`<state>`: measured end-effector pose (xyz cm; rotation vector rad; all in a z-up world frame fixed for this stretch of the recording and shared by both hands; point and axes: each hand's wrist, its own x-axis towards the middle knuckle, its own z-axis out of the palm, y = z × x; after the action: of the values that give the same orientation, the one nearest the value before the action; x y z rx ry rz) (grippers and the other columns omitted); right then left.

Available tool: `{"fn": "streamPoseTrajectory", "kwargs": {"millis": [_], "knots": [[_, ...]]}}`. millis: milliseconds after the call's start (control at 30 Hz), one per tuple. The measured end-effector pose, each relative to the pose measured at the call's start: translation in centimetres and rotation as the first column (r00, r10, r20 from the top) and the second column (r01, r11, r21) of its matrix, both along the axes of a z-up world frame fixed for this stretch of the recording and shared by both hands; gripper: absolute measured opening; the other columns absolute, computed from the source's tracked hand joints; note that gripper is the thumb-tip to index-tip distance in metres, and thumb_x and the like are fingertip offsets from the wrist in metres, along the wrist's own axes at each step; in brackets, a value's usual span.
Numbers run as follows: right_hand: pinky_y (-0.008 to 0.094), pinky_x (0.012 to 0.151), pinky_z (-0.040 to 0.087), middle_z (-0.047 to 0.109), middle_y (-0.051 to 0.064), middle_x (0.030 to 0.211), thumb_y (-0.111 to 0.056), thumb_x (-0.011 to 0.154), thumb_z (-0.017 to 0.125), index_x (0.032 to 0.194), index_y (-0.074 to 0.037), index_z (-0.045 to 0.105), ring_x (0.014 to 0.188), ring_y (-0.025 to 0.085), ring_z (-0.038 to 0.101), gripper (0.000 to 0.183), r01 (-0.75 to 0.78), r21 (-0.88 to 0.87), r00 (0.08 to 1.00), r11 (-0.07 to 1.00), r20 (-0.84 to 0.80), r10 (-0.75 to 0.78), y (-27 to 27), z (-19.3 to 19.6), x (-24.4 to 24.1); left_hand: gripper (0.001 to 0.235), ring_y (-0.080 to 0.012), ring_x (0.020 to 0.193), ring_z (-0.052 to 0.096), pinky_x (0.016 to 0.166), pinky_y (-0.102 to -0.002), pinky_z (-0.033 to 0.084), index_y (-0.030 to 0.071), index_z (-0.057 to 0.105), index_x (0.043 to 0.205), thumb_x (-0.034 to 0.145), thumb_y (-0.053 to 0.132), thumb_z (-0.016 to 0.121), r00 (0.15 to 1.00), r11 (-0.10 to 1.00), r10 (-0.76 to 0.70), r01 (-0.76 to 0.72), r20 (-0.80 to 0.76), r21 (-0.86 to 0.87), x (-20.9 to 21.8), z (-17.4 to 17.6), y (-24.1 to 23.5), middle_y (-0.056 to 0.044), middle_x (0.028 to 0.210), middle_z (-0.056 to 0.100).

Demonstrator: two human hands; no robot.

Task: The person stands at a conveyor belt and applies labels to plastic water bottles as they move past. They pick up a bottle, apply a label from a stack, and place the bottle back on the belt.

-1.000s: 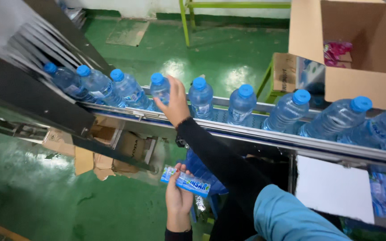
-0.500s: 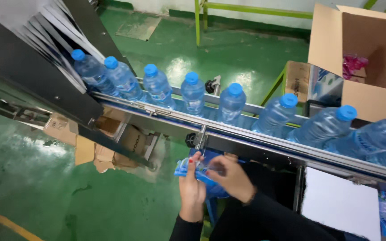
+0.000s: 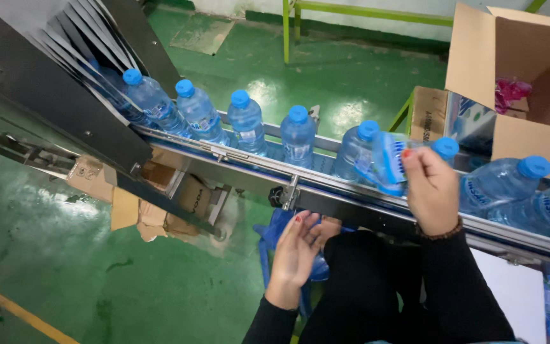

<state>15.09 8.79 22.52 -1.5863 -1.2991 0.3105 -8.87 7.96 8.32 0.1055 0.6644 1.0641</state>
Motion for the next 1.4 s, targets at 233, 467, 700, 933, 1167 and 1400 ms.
{"fn": "streamPoseTrajectory", "kwargs": {"millis": [233,467,700,933,1167,1400], "knots": [[0.022,0.071,0.043,0.056,-0.009,0.064,-0.022,0.107,0.064,0.075,-0.013,0.064,0.068,0.006,0.047,0.034,-0.166,-0.074,0.942,0.983,-0.308,0.136,-0.3,-7.1,-5.6,0.021,-0.0291,0.099,0.073,0.09,-0.046,0.056,0.008,0.073,0.12,0.103,0.019,0.07,0.981,0.999,0.034,-0.029,0.191,-0.026,5.3,4.6,2.6,-0.015,0.119,0.075],[0.037,0.077,0.045,0.054,0.008,0.074,-0.015,0.116,0.061,0.082,-0.008,0.061,0.076,0.026,0.054,0.034,-0.023,0.177,0.976,0.984,0.218,-0.016,5.3,-1.1,-3.5,0.038,-0.0291,0.087,0.072,0.074,-0.042,0.061,0.002,0.071,0.125,0.092,0.016,0.081,0.973,0.97,0.227,-0.229,-0.043,-0.08,1.8,4.8,2.8,-0.016,0.109,0.074],[0.052,0.083,0.052,0.066,0.019,0.1,-0.01,0.085,0.086,0.092,-0.007,0.049,0.096,0.044,0.067,0.038,-0.172,0.311,0.943,0.935,0.326,0.065,14.5,-5.0,-9.0,0.025,-0.0232,0.084,0.073,0.073,-0.035,0.064,0.0,0.075,0.113,0.093,0.015,0.079,0.959,0.963,0.268,-0.27,-0.092,-0.011,0.0,-0.9,2.6,-0.015,0.098,0.074],[0.05,0.105,0.051,0.06,0.022,0.129,-0.009,0.081,0.09,0.144,-0.002,0.045,0.119,0.041,0.063,0.078,-0.088,0.435,0.98,0.896,0.199,-0.001,16.8,-6.8,-13.7,0.026,-0.0248,0.078,0.074,0.069,-0.037,0.065,-0.005,0.076,0.111,0.091,0.01,0.08,0.934,0.94,0.335,-0.339,-0.126,-0.016,-2.0,-0.9,2.2,-0.018,0.097,0.075],[0.055,0.11,0.047,0.054,0.026,0.132,-0.01,0.079,0.092,0.148,-0.002,0.04,0.124,0.048,0.057,0.086,-0.166,0.356,0.98,0.92,0.162,0.114,19.0,-7.4,-17.0,0.024,-0.0258,0.081,0.073,0.072,-0.041,0.064,-0.006,0.076,0.111,0.092,0.009,0.078,0.911,0.918,0.396,-0.397,-0.113,0.015,-2.8,-2.1,2.9,-0.017,0.099,0.074],[0.062,0.12,0.036,0.037,0.039,0.155,-0.019,0.09,0.083,0.163,-0.01,-0.005,0.141,0.054,0.044,0.115,-0.276,-0.15,0.961,0.949,-0.054,0.271,14.2,-5.9,-20.1,0.023,-0.021,0.084,0.072,0.075,-0.036,0.063,-0.008,0.077,0.108,0.09,0.006,0.081,0.824,0.857,0.512,-0.51,-0.243,0.077,-4.1,-1.2,3.8,-0.014,0.098,0.074]]}}
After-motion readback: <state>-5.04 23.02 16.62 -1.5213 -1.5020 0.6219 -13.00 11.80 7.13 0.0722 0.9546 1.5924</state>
